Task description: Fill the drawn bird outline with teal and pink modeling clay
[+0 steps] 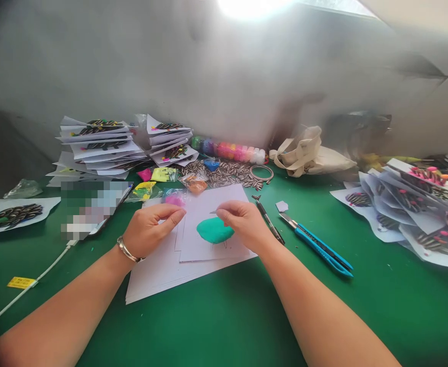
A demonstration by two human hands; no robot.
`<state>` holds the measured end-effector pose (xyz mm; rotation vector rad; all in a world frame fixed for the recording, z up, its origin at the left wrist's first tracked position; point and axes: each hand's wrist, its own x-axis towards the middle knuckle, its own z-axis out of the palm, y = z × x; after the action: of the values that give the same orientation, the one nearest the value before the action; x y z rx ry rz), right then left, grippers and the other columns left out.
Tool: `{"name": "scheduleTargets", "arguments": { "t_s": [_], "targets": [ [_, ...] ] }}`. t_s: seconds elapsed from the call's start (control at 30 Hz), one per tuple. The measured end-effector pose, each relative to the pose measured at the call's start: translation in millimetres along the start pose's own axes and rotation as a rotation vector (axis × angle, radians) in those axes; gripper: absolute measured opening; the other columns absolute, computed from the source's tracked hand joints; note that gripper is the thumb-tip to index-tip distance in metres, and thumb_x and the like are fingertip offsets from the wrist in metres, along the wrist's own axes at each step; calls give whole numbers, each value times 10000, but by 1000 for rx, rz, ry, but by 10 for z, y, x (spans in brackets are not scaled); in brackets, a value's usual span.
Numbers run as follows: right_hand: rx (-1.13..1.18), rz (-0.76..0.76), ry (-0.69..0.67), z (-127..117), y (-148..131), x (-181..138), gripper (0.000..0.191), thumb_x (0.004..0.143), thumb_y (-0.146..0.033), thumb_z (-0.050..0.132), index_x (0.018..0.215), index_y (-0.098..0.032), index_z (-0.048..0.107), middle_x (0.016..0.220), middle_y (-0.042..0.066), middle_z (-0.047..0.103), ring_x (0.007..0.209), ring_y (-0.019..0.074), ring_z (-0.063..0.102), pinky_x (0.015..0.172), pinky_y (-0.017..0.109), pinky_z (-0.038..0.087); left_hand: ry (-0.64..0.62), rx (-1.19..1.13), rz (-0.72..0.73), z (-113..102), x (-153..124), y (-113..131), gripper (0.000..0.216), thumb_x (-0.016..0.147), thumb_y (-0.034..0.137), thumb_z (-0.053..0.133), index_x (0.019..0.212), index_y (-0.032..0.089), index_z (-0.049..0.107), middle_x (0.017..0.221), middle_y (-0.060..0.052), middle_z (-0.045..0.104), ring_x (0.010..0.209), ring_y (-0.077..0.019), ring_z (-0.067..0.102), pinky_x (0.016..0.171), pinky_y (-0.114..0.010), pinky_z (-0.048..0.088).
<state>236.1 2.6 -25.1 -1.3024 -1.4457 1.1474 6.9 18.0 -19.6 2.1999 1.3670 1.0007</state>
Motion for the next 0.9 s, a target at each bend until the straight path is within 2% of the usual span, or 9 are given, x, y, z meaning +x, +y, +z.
{"name": "scheduleTargets", "arguments": {
  "t_s": [0.2,0.33,0.43,0.7,0.8,0.9],
  "targets": [
    [-58,-43,-25,17,-4,-4,148,788,-307,608,759,-176,668,643,-23,549,605,107,473,565,242,398,-4,-6,-13,1,2,-6,236,843,340,546,791,195,724,799,3,733,740,-158,655,674,-239,460],
    [-109,-88,-20,100,32,-39,156,778,-300,621,873,-196,689,821,14,658,742,149,567,662,276,452,-9,-17,-55,-1,-3,-11,242,840,350,546,783,195,724,763,8,725,685,-149,634,634,-238,459],
    [-210,-129,-27,207,71,-77,198,804,-274,595,973,-214,679,894,17,678,788,158,591,712,294,468,-13,-18,-58,1,-10,-15,243,846,341,536,786,198,724,759,9,723,680,-147,631,635,-241,458],
    [-507,-413,-126,388,93,-84,165,863,-160,527,813,-215,674,773,10,623,717,131,563,654,251,437,-42,8,33,26,-6,-41,226,852,272,529,726,196,701,741,7,712,693,-139,625,642,-231,440],
    [-583,-448,-94,388,104,-65,161,860,-152,536,815,-213,679,804,29,618,738,144,567,671,263,440,-83,16,35,41,-13,-43,229,856,248,527,696,199,683,682,21,684,647,-127,597,617,-229,423],
    [-588,-440,-90,394,124,-53,171,863,-142,520,860,-209,677,834,38,630,751,153,577,681,269,451,-121,5,34,53,-29,-31,212,864,240,523,728,201,681,715,24,686,680,-127,599,640,-231,422]
  ]
}}
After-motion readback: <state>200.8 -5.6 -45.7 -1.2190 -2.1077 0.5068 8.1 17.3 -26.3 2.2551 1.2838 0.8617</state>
